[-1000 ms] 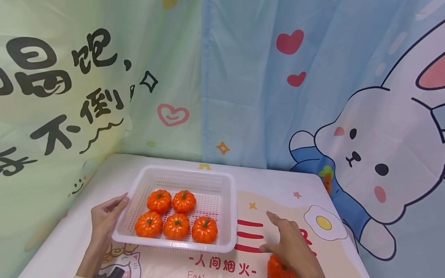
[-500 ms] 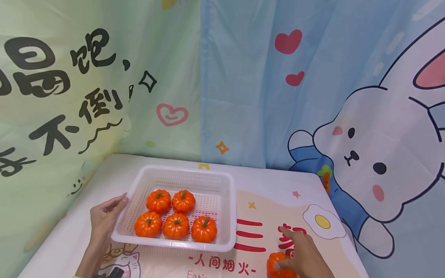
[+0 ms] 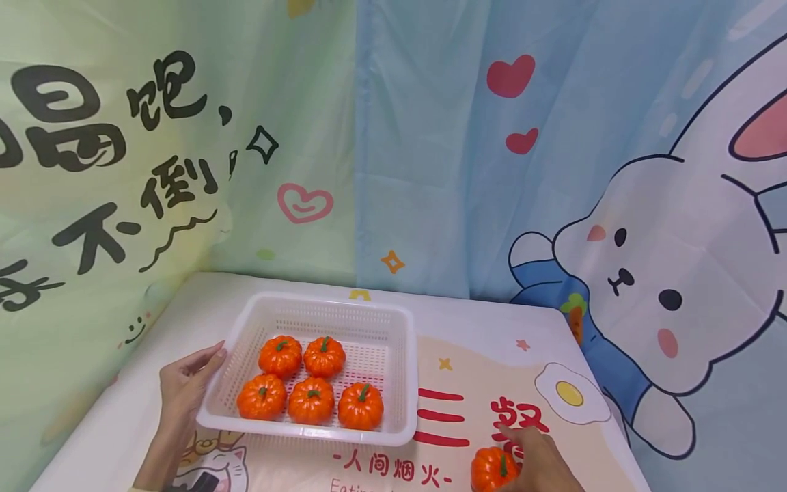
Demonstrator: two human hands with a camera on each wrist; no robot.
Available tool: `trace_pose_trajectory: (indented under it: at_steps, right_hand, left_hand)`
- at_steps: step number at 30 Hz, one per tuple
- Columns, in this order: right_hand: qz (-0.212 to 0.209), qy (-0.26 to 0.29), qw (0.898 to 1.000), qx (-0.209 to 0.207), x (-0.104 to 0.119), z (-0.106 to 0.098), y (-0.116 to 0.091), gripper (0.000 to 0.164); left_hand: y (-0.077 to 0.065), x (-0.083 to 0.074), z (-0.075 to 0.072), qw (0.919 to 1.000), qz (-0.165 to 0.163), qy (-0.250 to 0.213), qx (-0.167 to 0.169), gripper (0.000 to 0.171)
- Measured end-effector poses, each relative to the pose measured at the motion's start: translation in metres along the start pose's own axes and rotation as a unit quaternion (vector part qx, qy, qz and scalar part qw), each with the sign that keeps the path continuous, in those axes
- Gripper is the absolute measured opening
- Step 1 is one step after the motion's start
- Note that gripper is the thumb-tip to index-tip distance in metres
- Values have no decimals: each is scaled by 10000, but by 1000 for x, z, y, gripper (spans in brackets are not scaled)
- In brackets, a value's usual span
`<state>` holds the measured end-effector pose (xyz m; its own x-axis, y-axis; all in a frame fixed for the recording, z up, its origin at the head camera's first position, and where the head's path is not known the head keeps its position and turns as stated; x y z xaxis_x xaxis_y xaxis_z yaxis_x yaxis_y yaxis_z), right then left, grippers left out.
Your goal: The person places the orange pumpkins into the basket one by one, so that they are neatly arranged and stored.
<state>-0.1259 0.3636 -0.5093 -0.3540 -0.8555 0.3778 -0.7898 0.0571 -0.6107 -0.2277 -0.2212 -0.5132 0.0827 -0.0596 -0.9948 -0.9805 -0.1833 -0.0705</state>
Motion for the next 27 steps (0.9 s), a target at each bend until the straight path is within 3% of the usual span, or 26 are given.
trace_pose_trajectory:
  at_steps: [5, 14, 27]
  right_hand:
    - [139, 117, 9998, 68, -6, 5, 5, 116]
    - [-18, 518, 9985, 159, -10, 15, 7, 122]
    - [-222, 495, 9982, 254, -4, 15, 9, 111]
  left_hand:
    - [0, 0, 0, 10000, -48, -2, -8, 39]
    - [0, 0, 0, 9999, -78, 64, 39, 39]
    - [0, -2, 2, 10000, -51, -1, 83, 39]
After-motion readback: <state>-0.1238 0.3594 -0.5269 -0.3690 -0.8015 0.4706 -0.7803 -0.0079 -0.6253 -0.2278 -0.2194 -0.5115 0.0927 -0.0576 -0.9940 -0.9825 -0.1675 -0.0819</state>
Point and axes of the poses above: each hand's wrist, its own y-axis towards the middle knuckle, its own z-axis out of the palm, x = y × z, the point moved 8 cm from there along y, towards the middle knuckle, and after that the axes turned 14 degrees about x, right-handed, at the moved point
